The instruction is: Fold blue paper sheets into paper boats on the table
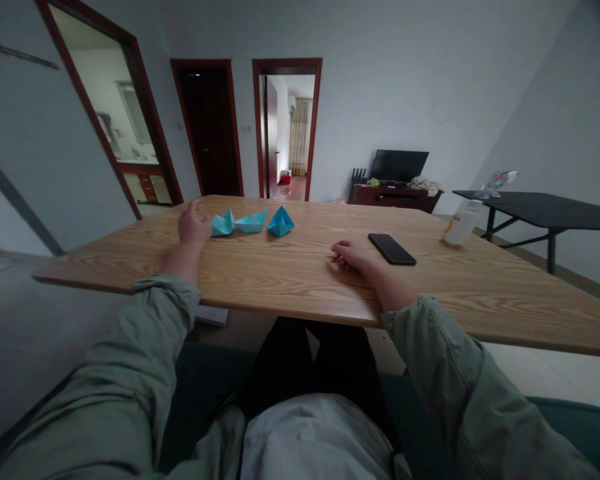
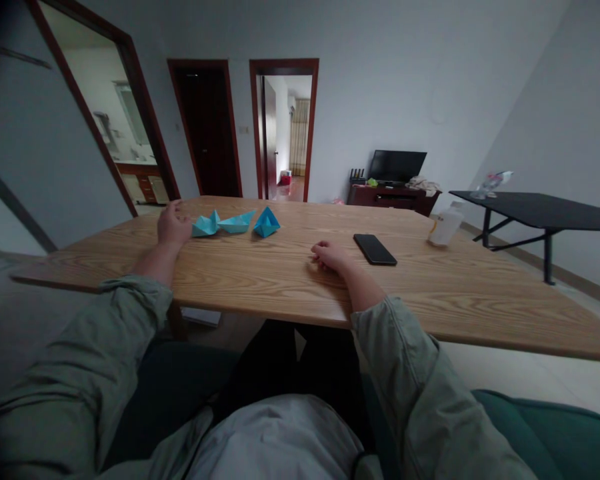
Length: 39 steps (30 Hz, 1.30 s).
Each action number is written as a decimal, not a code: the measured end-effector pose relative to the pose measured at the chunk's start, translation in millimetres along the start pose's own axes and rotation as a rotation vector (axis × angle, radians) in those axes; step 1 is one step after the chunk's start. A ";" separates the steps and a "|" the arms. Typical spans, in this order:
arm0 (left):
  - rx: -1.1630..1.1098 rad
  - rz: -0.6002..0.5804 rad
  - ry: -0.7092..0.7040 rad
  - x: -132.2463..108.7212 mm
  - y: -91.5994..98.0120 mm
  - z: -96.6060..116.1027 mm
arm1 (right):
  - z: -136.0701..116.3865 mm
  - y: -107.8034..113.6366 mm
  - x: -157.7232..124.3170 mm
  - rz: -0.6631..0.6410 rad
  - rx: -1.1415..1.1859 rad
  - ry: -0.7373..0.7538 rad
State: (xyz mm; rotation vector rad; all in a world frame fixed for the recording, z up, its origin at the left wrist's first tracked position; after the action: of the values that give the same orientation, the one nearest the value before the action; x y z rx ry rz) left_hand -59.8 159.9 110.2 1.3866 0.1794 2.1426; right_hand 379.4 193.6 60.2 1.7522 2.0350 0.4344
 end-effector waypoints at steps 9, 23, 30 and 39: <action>0.087 -0.980 -0.543 -86.1 -74.2 127.2 | -4.8 0.1 -0.8 0.114 -0.352 0.230; 0.238 -1.030 -0.350 -75.4 -115.3 155.7 | -4.9 1.9 -6.3 0.127 -0.402 0.224; 0.227 -0.935 -0.397 -81.4 -111.2 153.2 | -6.7 0.5 -8.8 0.118 -0.391 0.226; 0.228 -0.919 -0.388 -81.5 -112.0 151.1 | -8.2 2.8 -12.1 0.170 -0.468 0.234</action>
State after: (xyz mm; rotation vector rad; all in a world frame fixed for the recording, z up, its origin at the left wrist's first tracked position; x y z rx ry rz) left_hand 139.7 180.3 68.3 1.4226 0.7571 1.1060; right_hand 379.2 182.3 70.0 1.6379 1.7411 1.1161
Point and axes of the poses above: each hand's wrist, its own x-axis towards the middle knuckle, its own y-axis out of the back of the hand, z = x × y, the point moved 3 cm from there along x, towards the middle knuckle, and after that the axes turned 7 degrees about -y, right-handed, at the moved point
